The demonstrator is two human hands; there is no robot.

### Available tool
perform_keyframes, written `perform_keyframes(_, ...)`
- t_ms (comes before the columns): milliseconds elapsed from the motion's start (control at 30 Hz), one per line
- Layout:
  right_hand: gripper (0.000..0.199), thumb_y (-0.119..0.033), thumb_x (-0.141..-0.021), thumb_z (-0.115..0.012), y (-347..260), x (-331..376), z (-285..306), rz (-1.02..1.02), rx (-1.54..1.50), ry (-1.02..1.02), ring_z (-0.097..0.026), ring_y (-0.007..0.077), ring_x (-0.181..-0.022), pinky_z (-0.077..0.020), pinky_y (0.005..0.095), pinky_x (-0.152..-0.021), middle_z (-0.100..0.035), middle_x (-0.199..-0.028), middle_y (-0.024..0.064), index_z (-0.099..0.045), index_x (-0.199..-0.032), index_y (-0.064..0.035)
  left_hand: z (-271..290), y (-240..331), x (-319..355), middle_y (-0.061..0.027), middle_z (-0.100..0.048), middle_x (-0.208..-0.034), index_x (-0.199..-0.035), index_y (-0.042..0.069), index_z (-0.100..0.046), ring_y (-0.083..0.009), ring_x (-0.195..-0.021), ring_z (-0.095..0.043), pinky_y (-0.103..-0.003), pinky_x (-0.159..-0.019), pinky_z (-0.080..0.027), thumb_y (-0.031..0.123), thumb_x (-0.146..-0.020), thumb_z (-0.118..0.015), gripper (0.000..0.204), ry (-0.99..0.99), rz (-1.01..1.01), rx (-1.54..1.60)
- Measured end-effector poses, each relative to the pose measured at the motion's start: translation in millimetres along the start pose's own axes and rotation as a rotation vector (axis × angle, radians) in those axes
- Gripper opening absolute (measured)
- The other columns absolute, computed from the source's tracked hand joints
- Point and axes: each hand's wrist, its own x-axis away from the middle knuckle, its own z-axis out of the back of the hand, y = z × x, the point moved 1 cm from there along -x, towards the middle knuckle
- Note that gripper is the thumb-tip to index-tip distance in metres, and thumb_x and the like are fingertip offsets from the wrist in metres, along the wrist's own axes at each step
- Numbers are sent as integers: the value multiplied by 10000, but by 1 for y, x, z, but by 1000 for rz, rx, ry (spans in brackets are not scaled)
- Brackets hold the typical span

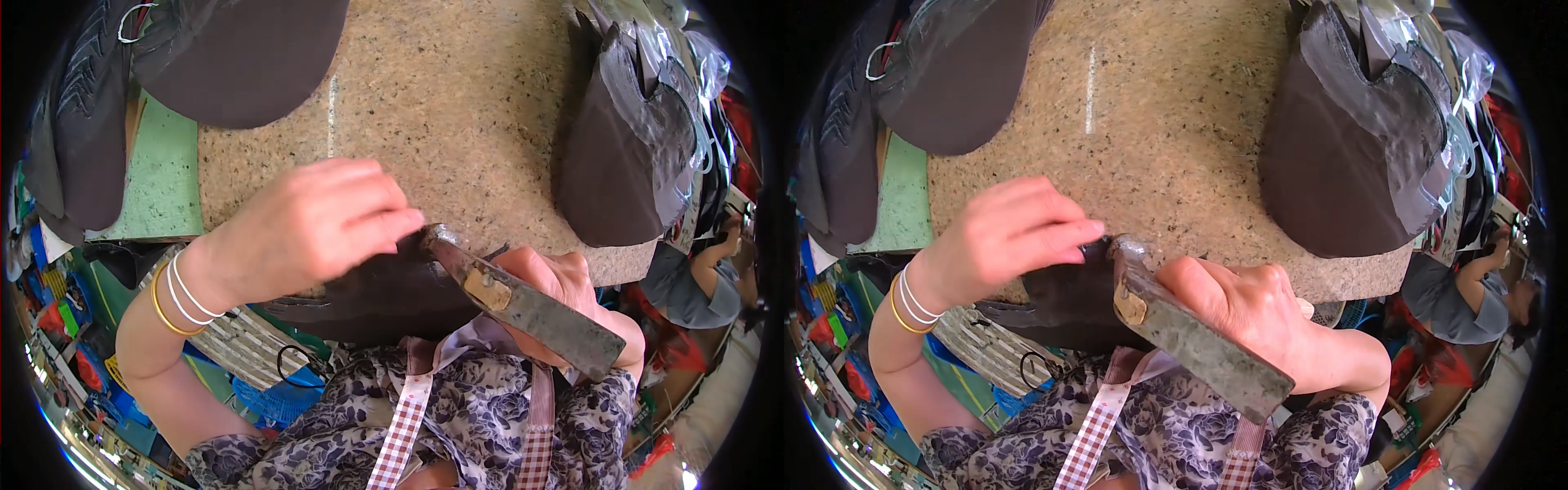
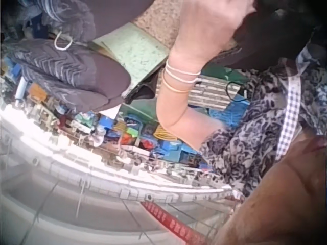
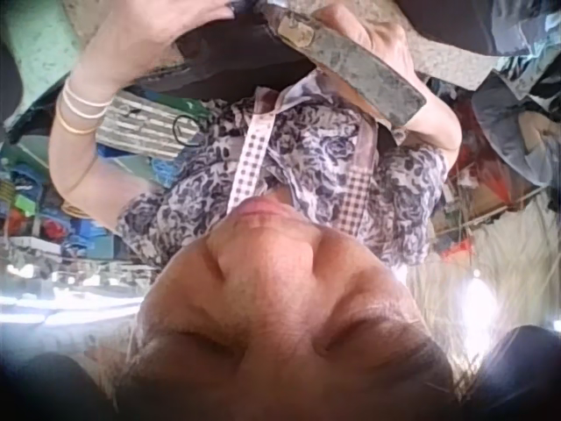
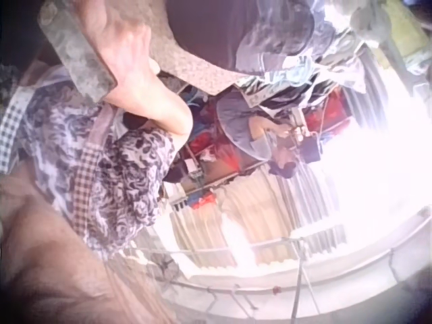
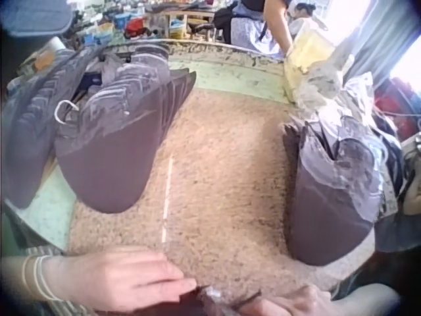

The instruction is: The person processes shoe components by picking up pieces from a stack one by one, folding their edges, hammering along the folds with a hammer on a stone block, and placing each finished piece onto a stack.

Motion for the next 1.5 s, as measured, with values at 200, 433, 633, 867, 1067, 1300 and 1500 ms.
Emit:
perform_keyframes(200, 159, -63, -707, -682, -7, -9, 3, 43, 205, -63, -574, 204, -481, -450, 308, -426, -576, -666, 56, -600, -843, -56, -5, 4, 6, -68, -586, -807, -889, 15, -640, -212, -670, -549, -310, -547, -446, 64, -644, -665, 251, 100, 1, -2)
perform_keyframes(433, 206, -172, -789, -615, -15, -19, 2, -13, 88, -59, -577, 248, -480, -429, 376, -386, -478, -581, 81, -500, -888, -32, 0, -1, 14, -62, -581, -811, -871, 20, -640, -214, -644, -533, -309, -544, -439, 72, -620, -678, 259, 89, 172, 140)
perform_keyframes(633, 206, -103, -686, -676, -24, -34, 8, 42, 358, -252, -498, 218, -468, -385, 353, -490, -551, -646, 31, -584, -871, -104, 2, 10, 21, -43, -589, -820, -885, 63, -652, -212, -677, -537, -316, -570, -439, 52, -602, -713, 290, 204, 188, -46)
perform_keyframes(867, 143, -155, -698, -695, -46, -47, 1, -66, 433, -111, -541, 170, -583, -411, 300, -426, -589, -670, -4, -606, -809, -148, -5, 18, 43, -25, -594, -789, -845, 57, -666, -187, -657, -523, -309, -546, -422, 47, -612, -733, 243, 303, 265, -108)
perform_keyframes(1067, 164, -116, -716, -665, -57, -67, -3, 132, 414, -153, -562, 233, -485, -433, 343, -417, -530, -598, 52, -540, -811, -69, -1, 19, 55, -28, -556, -727, -797, 16, -631, -181, -621, -513, -292, -506, -407, 43, -620, -753, 217, 377, 358, 14)
perform_keyframes(1300, 150, -100, -698, -699, -52, -76, -1, 67, 353, -248, -554, 296, -455, -413, 384, -432, -546, -546, 87, -573, -777, -82, -2, 13, 65, -39, -551, -707, -779, 49, -622, -188, -592, -506, -302, -499, -407, 38, -627, -758, 204, 451, 381, 134)
perform_keyframes(1500, 178, -96, -690, -728, -55, -81, -6, 214, 369, -272, -543, 241, -463, -394, 338, -418, -569, -604, 77, -578, -785, -91, -6, 37, 66, -10, -562, -712, -794, 51, -655, -168, -626, -501, -284, -497, -391, 61, -656, -727, 156, 512, 574, -67)
